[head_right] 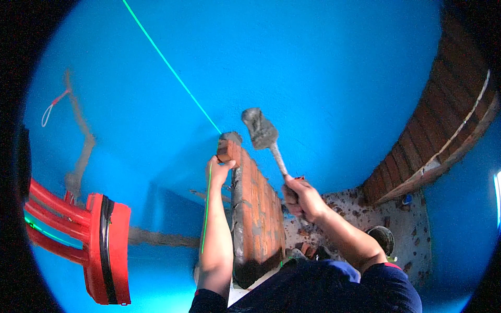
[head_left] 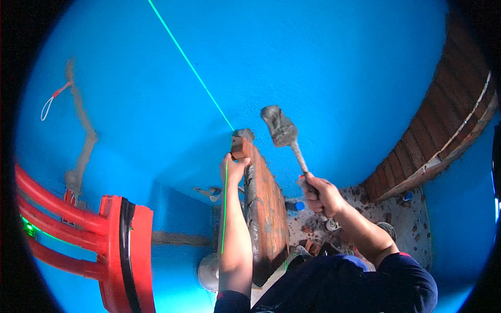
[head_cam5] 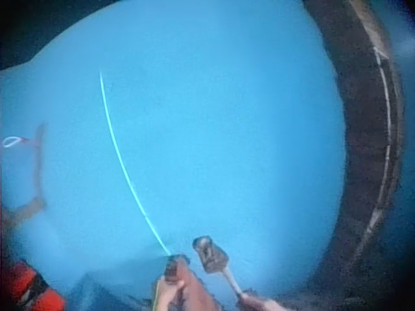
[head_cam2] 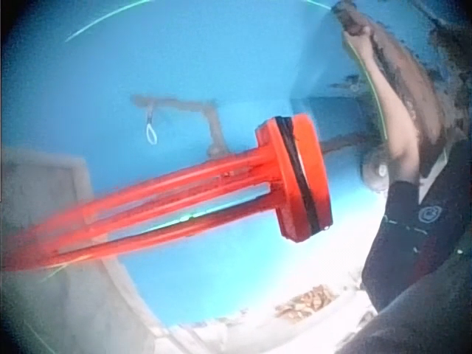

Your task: The person applies mortar to the side of a partially built brick wall and then places a brick onto the layer of mortar, pressing it into place.

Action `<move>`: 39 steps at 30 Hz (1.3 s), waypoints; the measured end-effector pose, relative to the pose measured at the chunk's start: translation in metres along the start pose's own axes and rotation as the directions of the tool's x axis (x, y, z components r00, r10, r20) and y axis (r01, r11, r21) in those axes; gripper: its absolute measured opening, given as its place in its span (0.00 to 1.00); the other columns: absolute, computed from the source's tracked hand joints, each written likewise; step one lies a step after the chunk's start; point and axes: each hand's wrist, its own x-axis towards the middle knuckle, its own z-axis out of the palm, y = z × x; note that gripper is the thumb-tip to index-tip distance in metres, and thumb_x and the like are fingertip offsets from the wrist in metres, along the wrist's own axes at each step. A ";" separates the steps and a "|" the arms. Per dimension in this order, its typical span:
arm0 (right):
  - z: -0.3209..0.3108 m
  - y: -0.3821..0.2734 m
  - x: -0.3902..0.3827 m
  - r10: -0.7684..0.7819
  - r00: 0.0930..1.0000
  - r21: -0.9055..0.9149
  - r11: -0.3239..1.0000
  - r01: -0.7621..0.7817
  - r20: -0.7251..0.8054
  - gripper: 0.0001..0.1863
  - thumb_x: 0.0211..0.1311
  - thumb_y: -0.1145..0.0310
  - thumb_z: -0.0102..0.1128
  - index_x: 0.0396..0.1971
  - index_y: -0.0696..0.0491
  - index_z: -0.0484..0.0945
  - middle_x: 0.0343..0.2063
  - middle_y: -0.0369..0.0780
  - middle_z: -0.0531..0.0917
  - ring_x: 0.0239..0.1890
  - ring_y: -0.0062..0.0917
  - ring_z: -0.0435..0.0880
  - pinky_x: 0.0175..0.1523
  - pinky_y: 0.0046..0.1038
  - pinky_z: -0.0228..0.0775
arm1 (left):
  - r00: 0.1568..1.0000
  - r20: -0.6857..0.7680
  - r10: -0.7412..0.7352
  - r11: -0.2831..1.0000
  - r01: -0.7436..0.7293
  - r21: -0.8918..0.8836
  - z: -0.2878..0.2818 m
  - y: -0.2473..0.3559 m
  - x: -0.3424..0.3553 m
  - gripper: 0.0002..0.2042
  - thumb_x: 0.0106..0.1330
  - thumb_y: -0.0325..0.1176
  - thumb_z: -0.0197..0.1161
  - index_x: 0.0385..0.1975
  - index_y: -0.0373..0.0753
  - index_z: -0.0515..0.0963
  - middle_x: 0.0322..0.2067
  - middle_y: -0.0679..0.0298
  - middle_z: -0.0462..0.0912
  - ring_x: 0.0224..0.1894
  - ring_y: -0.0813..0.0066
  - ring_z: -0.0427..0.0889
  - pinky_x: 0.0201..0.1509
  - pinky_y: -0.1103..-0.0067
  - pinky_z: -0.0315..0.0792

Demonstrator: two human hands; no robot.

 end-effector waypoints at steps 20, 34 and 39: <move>-0.232 0.170 -0.297 -0.586 0.024 -0.566 0.770 -0.295 -0.810 0.18 0.69 0.55 0.44 0.24 0.52 0.68 0.16 0.35 0.71 0.18 0.24 0.70 0.25 0.26 0.63 | 0.981 0.155 0.119 0.965 -0.151 0.216 -0.094 0.032 -0.035 0.21 0.65 0.34 0.59 0.54 0.27 0.69 0.49 0.54 0.76 0.50 0.68 0.74 0.56 0.76 0.67; -0.248 0.039 -0.215 -0.410 0.445 -0.561 0.776 -0.289 -0.796 0.24 0.68 0.53 0.43 0.22 0.57 0.72 0.14 0.29 0.64 0.21 0.14 0.61 0.25 0.24 0.57 | 0.957 0.265 -0.118 0.993 0.115 0.026 0.007 0.163 -0.162 0.07 0.62 0.32 0.62 0.33 0.36 0.80 0.27 0.69 0.81 0.30 0.85 0.76 0.35 0.84 0.71; -0.127 -0.058 -0.129 -0.260 0.918 -0.818 0.565 -0.108 -0.300 0.15 0.65 0.61 0.52 0.38 0.59 0.70 0.22 0.44 0.76 0.27 0.27 0.75 0.33 0.29 0.67 | 0.948 0.304 0.097 0.958 -0.007 -0.286 0.035 0.172 -0.212 0.11 0.64 0.33 0.60 0.41 0.33 0.77 0.31 0.61 0.83 0.34 0.77 0.83 0.38 0.80 0.75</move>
